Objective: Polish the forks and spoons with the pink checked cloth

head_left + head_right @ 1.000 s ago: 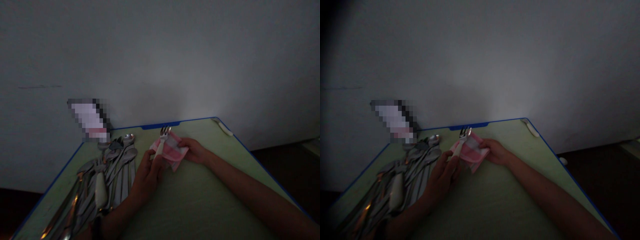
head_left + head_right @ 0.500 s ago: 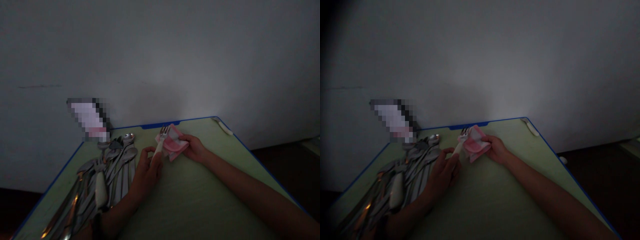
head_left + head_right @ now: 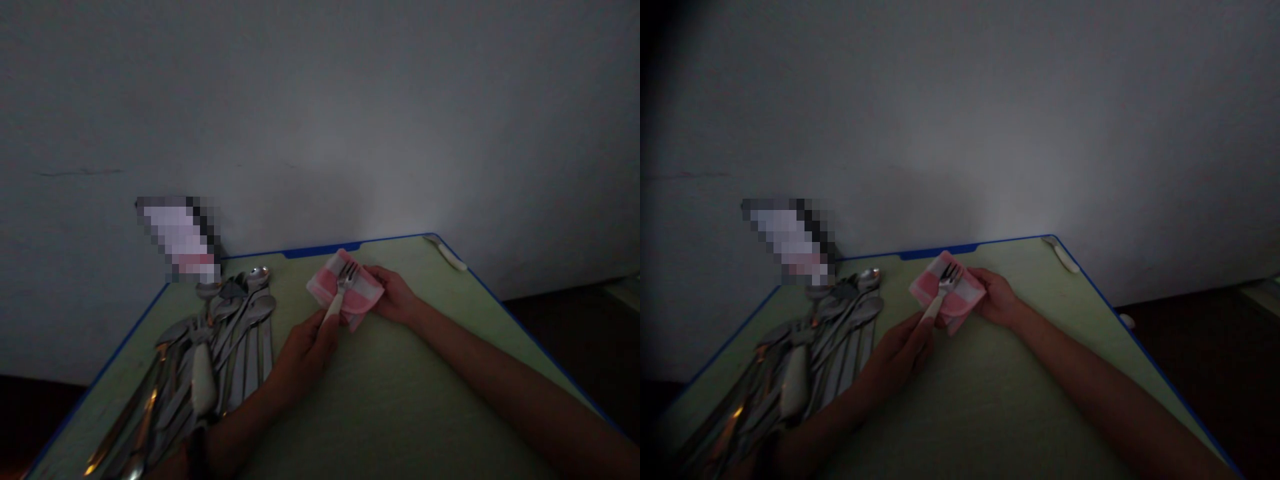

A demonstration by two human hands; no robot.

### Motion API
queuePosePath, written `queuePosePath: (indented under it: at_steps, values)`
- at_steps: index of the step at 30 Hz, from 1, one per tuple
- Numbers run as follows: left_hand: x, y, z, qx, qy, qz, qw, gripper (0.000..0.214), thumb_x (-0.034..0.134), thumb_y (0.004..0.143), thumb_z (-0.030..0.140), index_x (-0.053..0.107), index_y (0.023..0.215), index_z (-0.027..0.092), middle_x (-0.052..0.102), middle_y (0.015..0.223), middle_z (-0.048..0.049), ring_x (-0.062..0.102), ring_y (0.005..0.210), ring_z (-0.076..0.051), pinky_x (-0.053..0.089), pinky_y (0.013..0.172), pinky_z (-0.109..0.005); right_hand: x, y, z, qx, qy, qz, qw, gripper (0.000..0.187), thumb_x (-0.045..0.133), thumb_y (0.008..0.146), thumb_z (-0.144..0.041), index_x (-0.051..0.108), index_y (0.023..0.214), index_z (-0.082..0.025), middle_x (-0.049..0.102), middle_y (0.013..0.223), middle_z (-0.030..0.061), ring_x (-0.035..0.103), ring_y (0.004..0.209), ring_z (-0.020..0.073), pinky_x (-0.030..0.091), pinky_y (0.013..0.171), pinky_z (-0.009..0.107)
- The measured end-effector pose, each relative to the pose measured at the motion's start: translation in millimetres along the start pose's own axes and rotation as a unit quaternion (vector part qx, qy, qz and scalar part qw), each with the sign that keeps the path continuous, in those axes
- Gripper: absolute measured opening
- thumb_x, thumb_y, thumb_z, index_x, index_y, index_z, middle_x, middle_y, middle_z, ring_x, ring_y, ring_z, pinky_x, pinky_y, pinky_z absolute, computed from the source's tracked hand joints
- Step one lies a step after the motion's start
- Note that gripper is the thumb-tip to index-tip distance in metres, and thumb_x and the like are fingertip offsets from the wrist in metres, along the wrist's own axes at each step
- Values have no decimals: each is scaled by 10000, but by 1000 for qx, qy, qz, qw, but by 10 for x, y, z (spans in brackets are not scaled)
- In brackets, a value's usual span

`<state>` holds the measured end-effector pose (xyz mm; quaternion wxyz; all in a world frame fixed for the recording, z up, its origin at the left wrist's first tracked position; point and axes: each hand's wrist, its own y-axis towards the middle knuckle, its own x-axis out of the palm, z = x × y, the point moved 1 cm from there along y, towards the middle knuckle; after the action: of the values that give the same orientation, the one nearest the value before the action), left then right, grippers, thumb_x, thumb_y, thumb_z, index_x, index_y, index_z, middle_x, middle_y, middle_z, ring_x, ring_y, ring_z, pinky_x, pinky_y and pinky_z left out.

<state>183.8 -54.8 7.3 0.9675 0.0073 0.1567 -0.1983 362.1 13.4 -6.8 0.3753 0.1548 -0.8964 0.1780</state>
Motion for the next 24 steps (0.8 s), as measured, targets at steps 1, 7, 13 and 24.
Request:
queuePosePath:
  at_steps: [1, 7, 13, 24]
  values:
    - [0, -1, 0, 1, 0, 1, 1000, 361, 369, 903, 455, 566, 900, 153, 401, 544, 63, 359, 458, -84, 256, 416, -180, 3, 0, 3, -1, -3, -4, 1000, 227, 433, 814, -230, 623, 758, -118, 635, 617, 41, 575, 582, 160, 471, 739, 311]
    - [3, 7, 36, -2, -46, 17, 999, 327, 366, 906, 445, 524, 964, 164, 366, 527, 82, 350, 418, -77, 260, 398, -174, -47, -7, -50, -25, 54, 30, 998, 209, 417, 784, -198, 615, 751, -136, 642, 644, 32, 579, 605, 153, 481, 696, 294]
    - [-4, 14, 45, -18, -40, 23, 999, 315, 365, 904, 440, 508, 970, 168, 361, 504, 93, 347, 385, -74, 251, 377, -167, -96, 20, -29, -68, -1, 20, 997, 217, 412, 765, -140, 624, 812, -140, 674, 752, 55, 613, 719, 161, 481, 773, 300]
    - [-6, 6, 83, 2, 11, 11, 1000, 323, 360, 904, 426, 525, 966, 155, 414, 509, 73, 385, 420, -90, 282, 409, -187, 187, -67, -47, -37, -31, -119, 992, 426, 381, 802, -231, 497, 1209, -180, 641, 1064, 112, 614, 945, 218, 455, 879, 421]
